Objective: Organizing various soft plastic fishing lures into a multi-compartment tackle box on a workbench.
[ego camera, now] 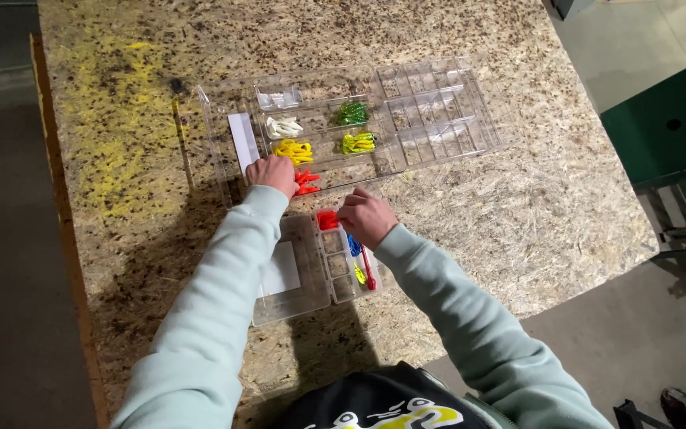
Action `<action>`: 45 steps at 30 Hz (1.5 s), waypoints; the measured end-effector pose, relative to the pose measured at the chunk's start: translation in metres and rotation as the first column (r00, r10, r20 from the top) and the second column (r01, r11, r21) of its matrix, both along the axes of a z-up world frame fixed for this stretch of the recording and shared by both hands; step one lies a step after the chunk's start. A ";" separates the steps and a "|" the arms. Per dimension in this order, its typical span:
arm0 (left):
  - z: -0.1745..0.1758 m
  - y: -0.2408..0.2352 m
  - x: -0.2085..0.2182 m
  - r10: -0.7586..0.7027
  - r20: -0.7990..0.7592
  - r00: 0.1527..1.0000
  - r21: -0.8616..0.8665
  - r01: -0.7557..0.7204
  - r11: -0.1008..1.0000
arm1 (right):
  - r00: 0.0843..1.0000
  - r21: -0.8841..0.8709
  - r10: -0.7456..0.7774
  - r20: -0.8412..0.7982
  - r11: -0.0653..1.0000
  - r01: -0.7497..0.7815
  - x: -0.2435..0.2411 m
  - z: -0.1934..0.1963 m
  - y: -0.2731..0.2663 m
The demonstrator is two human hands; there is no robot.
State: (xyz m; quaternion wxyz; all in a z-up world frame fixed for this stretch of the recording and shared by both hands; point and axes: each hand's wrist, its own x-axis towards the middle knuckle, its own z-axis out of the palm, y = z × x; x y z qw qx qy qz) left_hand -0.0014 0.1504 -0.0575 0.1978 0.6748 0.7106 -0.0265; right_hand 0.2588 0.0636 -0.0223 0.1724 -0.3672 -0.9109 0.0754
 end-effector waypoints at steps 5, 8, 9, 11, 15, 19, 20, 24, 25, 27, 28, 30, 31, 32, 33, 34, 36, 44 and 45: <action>0.015 -0.007 0.003 0.016 0.023 1.000 0.030 -0.016 0.999 | 0.996 0.046 -0.002 0.094 0.999 -0.002 -0.019 -0.010 0.003; 0.034 -0.015 0.003 0.062 0.076 0.995 0.018 -0.064 0.998 | 0.988 0.038 -0.026 0.151 0.999 0.021 -0.024 -0.021 0.007; 0.041 -0.018 0.003 0.090 0.105 0.990 -0.001 -0.090 0.996 | 0.983 0.031 -0.040 0.177 0.999 0.035 -0.024 -0.029 0.010; 0.041 -0.018 0.003 0.113 0.131 0.985 -0.018 -0.112 0.994 | 0.974 0.013 -0.037 0.223 0.999 0.035 -0.026 -0.027 0.012; 0.014 -0.009 0.009 0.178 0.140 0.974 -0.016 -0.178 0.984 | 0.965 -0.060 -0.072 0.252 0.994 0.090 -0.022 -0.063 0.028; -0.005 -0.003 0.002 0.192 0.192 0.963 -0.019 -0.192 0.981 | 0.957 -0.153 -0.155 0.245 0.969 0.196 -0.023 -0.027 0.022; -0.001 -0.007 0.001 0.197 0.213 0.957 -0.009 -0.199 0.980 | 0.949 -0.158 -0.154 0.274 0.966 0.202 -0.024 -0.021 0.018; 0.041 -0.024 -0.005 0.196 0.300 0.934 0.009 -0.208 0.978 | 0.980 -0.231 -0.134 0.147 0.959 0.166 -0.011 -0.039 0.025; 0.056 -0.029 -0.007 0.196 0.297 0.934 0.007 -0.208 0.978 | 0.980 -0.234 -0.134 0.145 0.958 0.166 -0.012 -0.026 0.026; 0.084 -0.039 -0.011 0.200 0.371 0.907 -0.004 -0.213 0.977 | 0.962 -0.324 -0.232 -0.144 0.929 0.176 -0.016 0.000 0.028; 0.091 -0.044 -0.012 0.201 0.368 0.908 -0.006 -0.214 0.977 | 0.962 -0.327 -0.232 -0.147 0.929 0.174 -0.021 0.015 0.023; 0.107 -0.051 -0.011 0.172 0.497 0.851 0.016 -0.207 0.978 | 0.793 -0.543 -0.445 -0.417 0.821 0.175 -0.026 0.046 0.016; 0.109 -0.051 -0.008 0.169 0.496 0.852 0.018 -0.205 0.979 | 0.791 -0.542 -0.446 -0.418 0.822 0.176 -0.031 0.050 0.017; 0.111 -0.051 -0.004 0.132 0.498 0.857 0.022 -0.165 0.986 | 0.708 -0.639 -0.523 -0.475 0.758 0.131 -0.036 0.053 0.019; 0.113 -0.052 -0.001 0.096 0.499 0.861 0.024 -0.124 0.992 | 0.614 -0.723 -0.601 -0.511 0.687 0.070 -0.041 0.057 0.019; 0.111 -0.052 0.002 0.094 0.499 0.862 0.024 -0.122 0.992 | 0.613 -0.723 -0.602 -0.512 0.687 0.071 -0.042 0.056 0.021; 0.108 -0.053 0.007 0.050 0.495 0.868 0.034 -0.077 0.996 | 0.526 -0.736 -0.623 -0.580 0.677 -0.010 -0.046 0.053 0.024; 0.115 -0.067 0.014 -0.033 0.436 0.899 0.086 -0.005 0.996 | 0.585 -0.736 -0.586 -0.561 0.677 -0.027 -0.030 0.046 0.020; 0.117 -0.069 0.013 0.000 0.458 0.889 0.076 -0.040 0.996 | 0.602 -0.740 -0.586 -0.542 0.673 -0.011 -0.025 0.046 0.019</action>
